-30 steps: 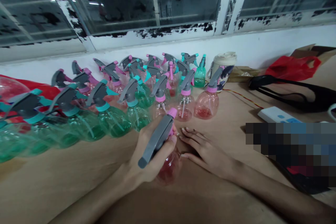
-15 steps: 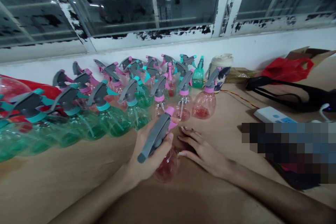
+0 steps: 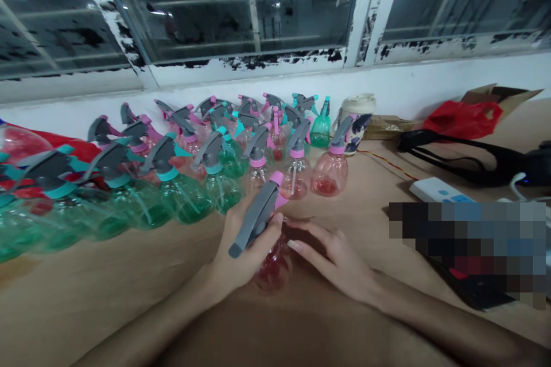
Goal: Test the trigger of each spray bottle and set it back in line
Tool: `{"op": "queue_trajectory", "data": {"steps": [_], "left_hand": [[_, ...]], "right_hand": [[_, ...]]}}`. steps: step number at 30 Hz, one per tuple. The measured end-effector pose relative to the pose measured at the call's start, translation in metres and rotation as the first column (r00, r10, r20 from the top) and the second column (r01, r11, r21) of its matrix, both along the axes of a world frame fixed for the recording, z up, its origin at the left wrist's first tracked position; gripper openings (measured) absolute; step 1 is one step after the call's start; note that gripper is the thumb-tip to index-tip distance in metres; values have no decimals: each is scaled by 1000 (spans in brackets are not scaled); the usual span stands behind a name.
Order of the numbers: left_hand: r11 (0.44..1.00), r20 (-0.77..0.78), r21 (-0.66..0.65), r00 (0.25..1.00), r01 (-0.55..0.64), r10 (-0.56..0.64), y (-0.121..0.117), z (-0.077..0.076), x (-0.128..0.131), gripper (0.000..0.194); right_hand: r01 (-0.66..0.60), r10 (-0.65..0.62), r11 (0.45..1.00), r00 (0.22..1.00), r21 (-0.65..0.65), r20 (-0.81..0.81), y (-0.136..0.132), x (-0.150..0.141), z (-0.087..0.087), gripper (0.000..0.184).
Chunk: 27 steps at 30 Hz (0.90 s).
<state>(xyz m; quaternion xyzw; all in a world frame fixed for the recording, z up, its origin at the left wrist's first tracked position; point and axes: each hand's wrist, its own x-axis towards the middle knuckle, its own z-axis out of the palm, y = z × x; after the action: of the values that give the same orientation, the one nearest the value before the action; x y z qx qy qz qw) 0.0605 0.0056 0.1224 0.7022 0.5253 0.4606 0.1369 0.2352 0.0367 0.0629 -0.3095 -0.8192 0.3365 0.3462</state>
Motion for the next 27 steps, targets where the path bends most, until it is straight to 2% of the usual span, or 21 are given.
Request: {"op": "queue_trajectory", "data": {"steps": [2, 5, 7, 9, 11, 15, 22, 27], "left_hand": [[1000, 15, 17, 1000, -2, 2, 3, -2, 3, 5], [999, 22, 38, 1000, 16, -17, 8, -1, 13, 3], [998, 20, 50, 999, 37, -38, 13, 1, 22, 7], [998, 28, 45, 998, 50, -51, 18, 3, 34, 6], [998, 45, 14, 998, 54, -54, 23, 3, 46, 2], [992, 76, -58, 992, 109, -105, 30, -1, 67, 8], [965, 45, -120, 972, 233, -229, 35, 5, 93, 38], [927, 81, -181, 945, 327, -318, 35, 4, 91, 71]], "right_hand": [[-14, 14, 1000, 1000, -4, 8, -6, 1, 7, 42], [-28, 28, 1000, 999, -13, 38, -15, 3, 14, 64], [22, -21, 1000, 998, -14, 67, -19, 5, 15, 80], [96, -97, 995, 991, 11, 96, -21, 7, 13, 87], [172, -177, 984, 977, 54, 118, -20, 10, 9, 80], [257, -270, 962, 948, 93, 171, -14, 23, 4, 58], [171, -200, 973, 959, 153, 203, -3, 62, 20, 63], [238, -267, 950, 955, 202, 132, 13, 87, 19, 59]]}}
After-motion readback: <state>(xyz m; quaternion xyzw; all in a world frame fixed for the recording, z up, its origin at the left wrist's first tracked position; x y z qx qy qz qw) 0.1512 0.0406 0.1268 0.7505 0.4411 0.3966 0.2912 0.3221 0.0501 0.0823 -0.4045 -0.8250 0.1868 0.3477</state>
